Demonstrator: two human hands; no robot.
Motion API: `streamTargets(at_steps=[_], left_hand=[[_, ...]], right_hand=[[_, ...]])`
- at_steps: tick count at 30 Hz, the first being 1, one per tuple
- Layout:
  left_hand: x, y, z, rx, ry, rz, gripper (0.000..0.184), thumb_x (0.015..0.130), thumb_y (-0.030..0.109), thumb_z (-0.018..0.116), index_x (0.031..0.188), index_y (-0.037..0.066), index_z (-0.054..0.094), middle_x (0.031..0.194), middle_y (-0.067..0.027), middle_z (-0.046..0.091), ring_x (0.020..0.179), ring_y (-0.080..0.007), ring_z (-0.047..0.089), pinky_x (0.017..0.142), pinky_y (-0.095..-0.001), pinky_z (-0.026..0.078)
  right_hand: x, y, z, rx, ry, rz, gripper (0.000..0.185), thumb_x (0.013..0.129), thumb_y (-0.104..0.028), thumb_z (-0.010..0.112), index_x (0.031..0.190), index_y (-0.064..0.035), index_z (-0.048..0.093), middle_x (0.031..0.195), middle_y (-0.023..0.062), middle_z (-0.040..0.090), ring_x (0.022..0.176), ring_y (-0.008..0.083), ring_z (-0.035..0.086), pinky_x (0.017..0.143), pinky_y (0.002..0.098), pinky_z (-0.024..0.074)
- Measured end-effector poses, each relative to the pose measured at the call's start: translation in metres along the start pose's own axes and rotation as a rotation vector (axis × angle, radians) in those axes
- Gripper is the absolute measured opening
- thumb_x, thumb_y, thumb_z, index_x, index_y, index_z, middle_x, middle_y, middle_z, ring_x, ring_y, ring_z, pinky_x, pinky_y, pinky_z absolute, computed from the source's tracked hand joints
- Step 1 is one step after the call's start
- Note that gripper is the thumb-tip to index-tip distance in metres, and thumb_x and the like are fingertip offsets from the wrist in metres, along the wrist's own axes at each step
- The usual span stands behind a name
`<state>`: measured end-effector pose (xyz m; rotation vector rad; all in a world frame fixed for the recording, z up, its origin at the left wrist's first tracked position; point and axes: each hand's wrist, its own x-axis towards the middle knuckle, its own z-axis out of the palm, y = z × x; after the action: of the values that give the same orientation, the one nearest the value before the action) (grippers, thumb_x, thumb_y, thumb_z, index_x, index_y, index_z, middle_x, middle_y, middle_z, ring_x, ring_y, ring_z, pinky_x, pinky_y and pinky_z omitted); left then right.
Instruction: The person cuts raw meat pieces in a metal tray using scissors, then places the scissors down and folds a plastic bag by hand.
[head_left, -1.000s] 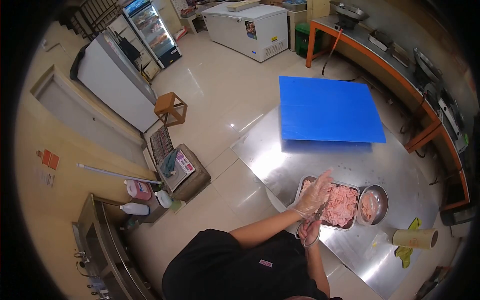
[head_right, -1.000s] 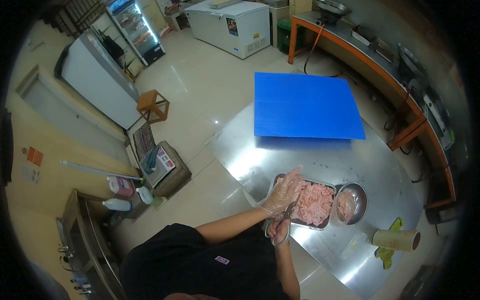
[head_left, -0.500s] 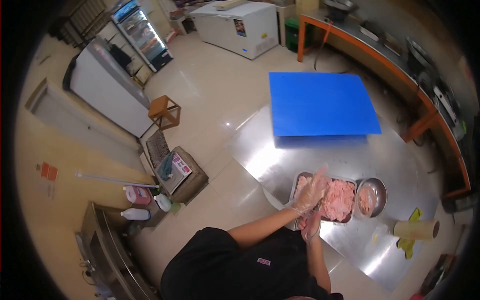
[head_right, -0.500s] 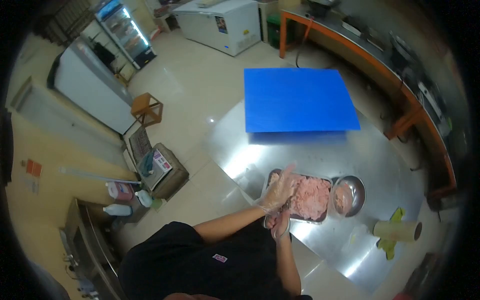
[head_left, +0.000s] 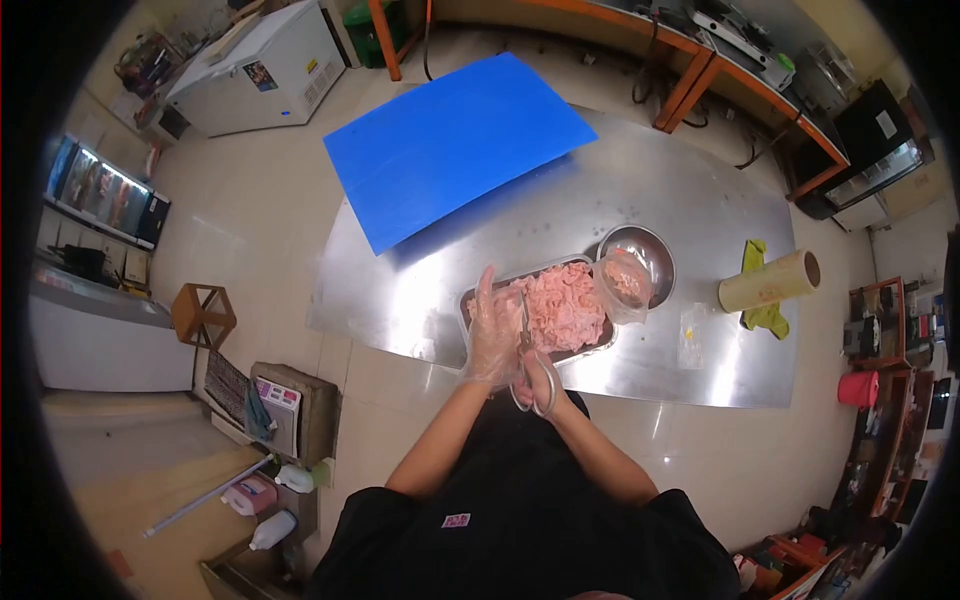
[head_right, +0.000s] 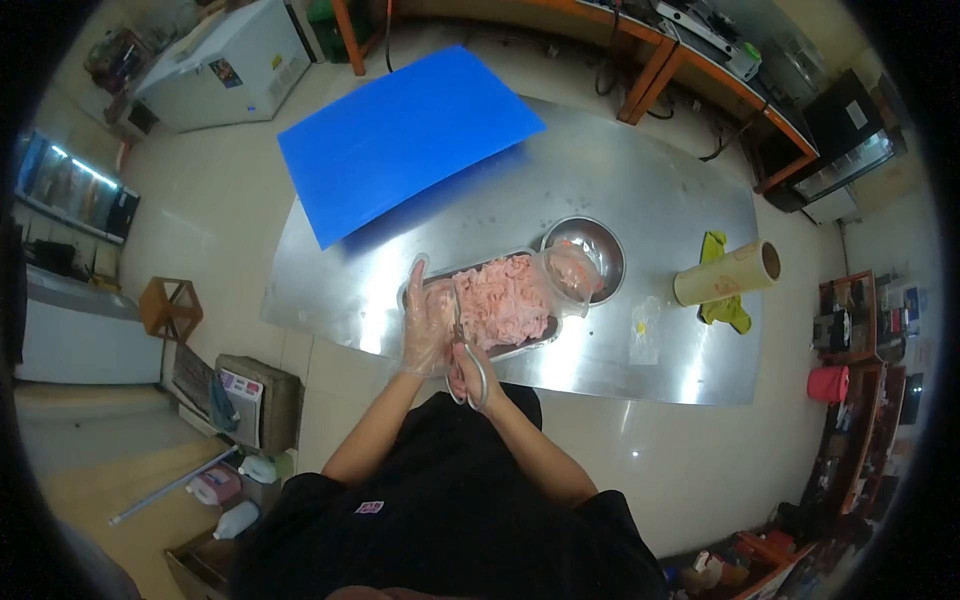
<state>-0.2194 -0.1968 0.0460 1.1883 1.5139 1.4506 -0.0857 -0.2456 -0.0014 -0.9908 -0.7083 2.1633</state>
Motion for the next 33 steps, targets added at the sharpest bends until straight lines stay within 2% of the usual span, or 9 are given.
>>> streamTargets(at_steps=[6, 12, 15, 19, 22, 24, 27, 30, 33], left_hand=[[0.005, -0.041, -0.014, 0.063, -0.2, 0.022, 0.067, 0.094, -0.004, 0.051, 0.156, 0.008, 0.028, 0.117, -0.0142, 0.067, 0.105, -0.0274, 0.063, 0.093, -0.0387, 0.049], [0.024, -0.061, -0.022, 0.826, -0.518, 0.114, 0.037, 0.096, 0.018, 0.051, 0.129, 0.004, 0.058, 0.114, -0.0134, 0.069, 0.109, -0.0336, 0.064, 0.093, -0.0441, 0.05], [0.02, -0.035, -0.032, 0.681, -0.538, 0.117, 0.033, 0.084, 0.014, 0.064, 0.116, 0.004, 0.062, 0.117, -0.0215, 0.063, 0.109, -0.0423, 0.06, 0.097, -0.0501, 0.045], [0.031, 0.012, -0.043, 0.992, -0.815, 0.257, 0.029, 0.09, 0.017, 0.059, 0.115, 0.003, 0.064, 0.114, -0.0192, 0.066, 0.111, -0.0388, 0.061, 0.099, -0.0468, 0.046], [0.021, -0.084, -0.046, 0.673, -0.262, 0.419, 0.029, 0.084, 0.017, 0.06, 0.104, -0.001, 0.072, 0.116, -0.02, 0.069, 0.113, -0.0339, 0.064, 0.101, -0.0427, 0.049], [0.027, -0.061, -0.048, 0.576, -0.421, 0.005, 0.033, 0.086, 0.01, 0.058, 0.116, 0.005, 0.07, 0.118, -0.0164, 0.07, 0.112, -0.0333, 0.065, 0.1, -0.04, 0.051], [0.032, -0.036, -0.04, 0.649, -0.503, -0.066, 0.032, 0.095, 0.021, 0.056, 0.122, 0.007, 0.067, 0.127, -0.0164, 0.066, 0.114, -0.0323, 0.064, 0.101, -0.0414, 0.051], [0.028, -0.011, 0.004, 0.633, -0.404, 0.399, 0.029, 0.095, 0.022, 0.058, 0.118, 0.01, 0.069, 0.12, -0.0163, 0.069, 0.109, -0.0328, 0.066, 0.097, -0.0404, 0.052], [0.035, -0.044, 0.049, 0.291, -0.448, 0.205, 0.03, 0.092, 0.024, 0.06, 0.117, 0.012, 0.07, 0.116, -0.0173, 0.069, 0.108, -0.0324, 0.066, 0.096, -0.0405, 0.052]], right_hand=[[-0.002, -0.029, -0.005, 0.019, -0.034, 0.078, 0.053, 0.102, -0.062, 0.043, 0.092, -0.0098, 0.051, 0.059, -0.0003, 0.043, 0.038, 0.0074, 0.034, 0.035, 0.0224, 0.0254], [-0.015, -0.041, -0.002, 0.023, 0.0, 0.187, 0.057, 0.103, -0.062, 0.039, 0.095, -0.0081, 0.055, 0.061, -0.0003, 0.043, 0.039, 0.008, 0.033, 0.035, 0.0235, 0.0252], [-0.021, -0.05, -0.013, -0.119, -0.027, 0.28, 0.057, 0.103, -0.06, 0.041, 0.091, -0.0062, 0.056, 0.054, -0.0018, 0.041, 0.037, 0.0086, 0.036, 0.036, 0.0236, 0.0277], [-0.033, -0.046, -0.025, -0.302, 0.002, 0.079, 0.053, 0.105, -0.054, 0.042, 0.094, -0.0054, 0.058, 0.052, -0.0016, 0.043, 0.036, 0.0088, 0.037, 0.033, 0.0239, 0.0271], [-0.038, -0.043, -0.029, -0.229, 0.073, 0.077, 0.05, 0.104, -0.052, 0.047, 0.092, -0.0049, 0.059, 0.051, -0.0001, 0.044, 0.035, 0.0097, 0.037, 0.032, 0.0255, 0.0275], [-0.041, -0.043, -0.032, -0.243, 0.039, 0.057, 0.05, 0.103, -0.052, 0.049, 0.091, -0.0048, 0.058, 0.051, 0.0006, 0.044, 0.035, 0.0104, 0.037, 0.033, 0.0253, 0.0287], [-0.054, -0.05, -0.034, -0.304, 0.058, -0.032, 0.046, 0.104, -0.046, 0.05, 0.091, -0.0031, 0.058, 0.049, 0.0014, 0.042, 0.034, 0.0111, 0.038, 0.032, 0.0261, 0.0283], [-0.07, -0.063, -0.043, -0.334, 0.126, -0.082, 0.045, 0.104, -0.045, 0.051, 0.091, -0.0025, 0.058, 0.049, 0.0018, 0.042, 0.035, 0.0114, 0.038, 0.033, 0.0261, 0.0282], [-0.091, -0.086, -0.043, -0.275, 0.17, -0.159, 0.047, 0.103, -0.046, 0.051, 0.091, -0.0012, 0.058, 0.049, 0.0014, 0.042, 0.036, 0.0107, 0.039, 0.033, 0.0257, 0.0287]])
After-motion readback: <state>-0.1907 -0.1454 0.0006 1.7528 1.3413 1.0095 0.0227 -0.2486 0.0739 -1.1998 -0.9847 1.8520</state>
